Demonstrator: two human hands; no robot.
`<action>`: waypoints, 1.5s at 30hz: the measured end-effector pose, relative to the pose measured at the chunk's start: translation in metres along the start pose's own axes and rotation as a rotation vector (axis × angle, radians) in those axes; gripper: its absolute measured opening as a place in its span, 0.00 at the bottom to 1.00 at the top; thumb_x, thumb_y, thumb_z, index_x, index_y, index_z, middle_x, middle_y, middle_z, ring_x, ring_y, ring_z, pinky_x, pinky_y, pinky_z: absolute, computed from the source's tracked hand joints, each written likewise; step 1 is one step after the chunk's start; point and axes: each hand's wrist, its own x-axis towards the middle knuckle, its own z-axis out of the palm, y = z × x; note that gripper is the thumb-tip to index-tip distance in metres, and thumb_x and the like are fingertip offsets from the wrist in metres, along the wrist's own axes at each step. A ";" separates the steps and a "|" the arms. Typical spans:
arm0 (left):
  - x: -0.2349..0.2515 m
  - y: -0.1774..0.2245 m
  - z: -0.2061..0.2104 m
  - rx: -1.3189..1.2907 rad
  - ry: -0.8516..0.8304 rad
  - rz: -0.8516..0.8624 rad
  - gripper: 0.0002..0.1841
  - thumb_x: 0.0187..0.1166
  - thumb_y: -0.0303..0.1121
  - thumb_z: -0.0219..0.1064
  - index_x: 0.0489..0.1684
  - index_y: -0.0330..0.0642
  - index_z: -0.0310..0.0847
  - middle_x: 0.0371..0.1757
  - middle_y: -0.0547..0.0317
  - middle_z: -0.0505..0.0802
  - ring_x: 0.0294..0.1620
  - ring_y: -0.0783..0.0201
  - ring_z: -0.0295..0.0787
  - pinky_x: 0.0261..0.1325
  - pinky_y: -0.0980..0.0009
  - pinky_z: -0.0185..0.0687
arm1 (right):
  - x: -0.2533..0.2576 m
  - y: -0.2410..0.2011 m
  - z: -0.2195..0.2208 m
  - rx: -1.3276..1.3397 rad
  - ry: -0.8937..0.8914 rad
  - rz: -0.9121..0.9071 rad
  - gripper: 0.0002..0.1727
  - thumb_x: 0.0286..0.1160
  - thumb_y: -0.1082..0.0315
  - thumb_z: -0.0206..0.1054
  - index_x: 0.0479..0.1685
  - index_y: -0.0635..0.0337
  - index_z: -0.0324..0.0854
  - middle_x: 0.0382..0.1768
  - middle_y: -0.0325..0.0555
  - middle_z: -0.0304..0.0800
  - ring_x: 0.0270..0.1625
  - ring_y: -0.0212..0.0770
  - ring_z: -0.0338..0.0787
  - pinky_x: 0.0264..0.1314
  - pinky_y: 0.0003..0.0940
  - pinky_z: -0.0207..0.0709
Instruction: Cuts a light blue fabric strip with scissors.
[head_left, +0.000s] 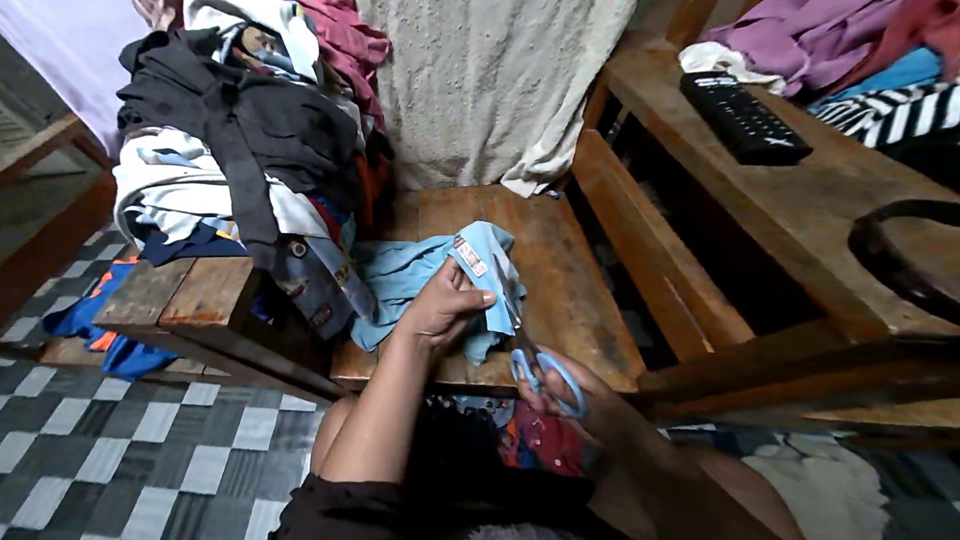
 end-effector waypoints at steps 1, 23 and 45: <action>0.000 0.000 -0.003 0.002 0.007 -0.013 0.36 0.63 0.13 0.66 0.74 0.45 0.57 0.55 0.65 0.91 0.54 0.71 0.90 0.63 0.69 0.86 | 0.001 0.002 0.000 -0.012 0.007 0.013 0.29 0.69 0.31 0.66 0.47 0.47 0.75 0.25 0.19 0.79 0.25 0.15 0.77 0.31 0.12 0.72; -0.010 0.002 -0.013 0.066 -0.115 -0.091 0.38 0.63 0.10 0.65 0.75 0.41 0.55 0.57 0.66 0.91 0.56 0.74 0.90 0.65 0.73 0.85 | 0.005 0.013 0.010 0.095 0.014 -0.014 0.24 0.72 0.34 0.65 0.46 0.43 0.78 0.25 0.20 0.81 0.25 0.15 0.79 0.29 0.10 0.74; -0.019 0.015 -0.014 0.333 -0.264 -0.244 0.38 0.61 0.10 0.69 0.75 0.32 0.57 0.59 0.64 0.89 0.58 0.77 0.89 0.66 0.76 0.84 | 0.005 0.007 0.011 -0.027 0.063 0.078 0.27 0.65 0.32 0.71 0.42 0.45 0.75 0.22 0.20 0.80 0.23 0.16 0.78 0.28 0.11 0.73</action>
